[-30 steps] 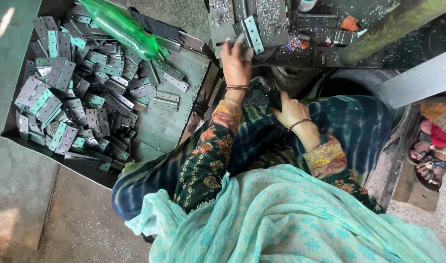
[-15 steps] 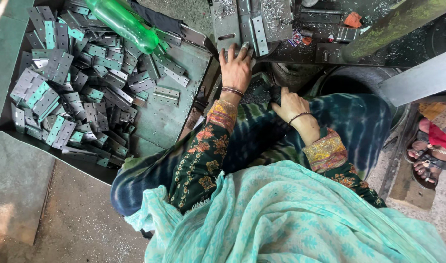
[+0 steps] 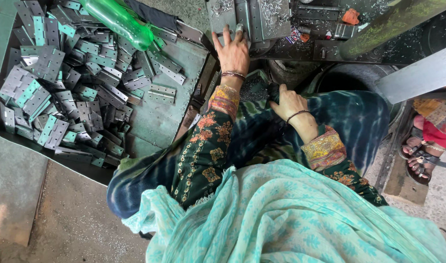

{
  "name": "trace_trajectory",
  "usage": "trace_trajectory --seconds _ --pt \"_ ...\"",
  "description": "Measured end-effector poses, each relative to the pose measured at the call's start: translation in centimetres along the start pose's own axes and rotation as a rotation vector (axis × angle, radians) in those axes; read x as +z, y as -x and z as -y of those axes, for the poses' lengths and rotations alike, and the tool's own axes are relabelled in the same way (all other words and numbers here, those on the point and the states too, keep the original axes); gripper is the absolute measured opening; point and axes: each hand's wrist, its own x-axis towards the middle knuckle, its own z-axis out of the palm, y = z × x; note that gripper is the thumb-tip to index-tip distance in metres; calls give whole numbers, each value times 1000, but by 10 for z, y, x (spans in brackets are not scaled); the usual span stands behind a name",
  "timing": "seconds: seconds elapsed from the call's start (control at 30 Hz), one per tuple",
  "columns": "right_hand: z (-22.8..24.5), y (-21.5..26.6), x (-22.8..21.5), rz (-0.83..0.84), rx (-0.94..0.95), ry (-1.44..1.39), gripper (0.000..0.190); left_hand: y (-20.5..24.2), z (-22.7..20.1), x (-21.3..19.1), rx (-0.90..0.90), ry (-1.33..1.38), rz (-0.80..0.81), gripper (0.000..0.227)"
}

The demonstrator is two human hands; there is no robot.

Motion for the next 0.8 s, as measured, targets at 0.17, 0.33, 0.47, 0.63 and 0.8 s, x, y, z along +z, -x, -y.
trace_trajectory --seconds 0.17,0.33,0.47,0.63,0.8 --pt "-23 -7 42 -78 -11 -44 67 -10 1 2 12 -89 78 29" --pt "-47 -21 100 -242 -31 -89 63 -11 4 7 0 23 1 28" --pt "-42 -18 95 -187 -11 -116 64 -5 6 10 32 59 -116 32" --pt "-29 -3 46 -95 11 -52 62 -20 10 20 36 9 51 34" --pt "-27 -10 56 -166 4 -38 63 -41 14 22 38 -11 7 35"
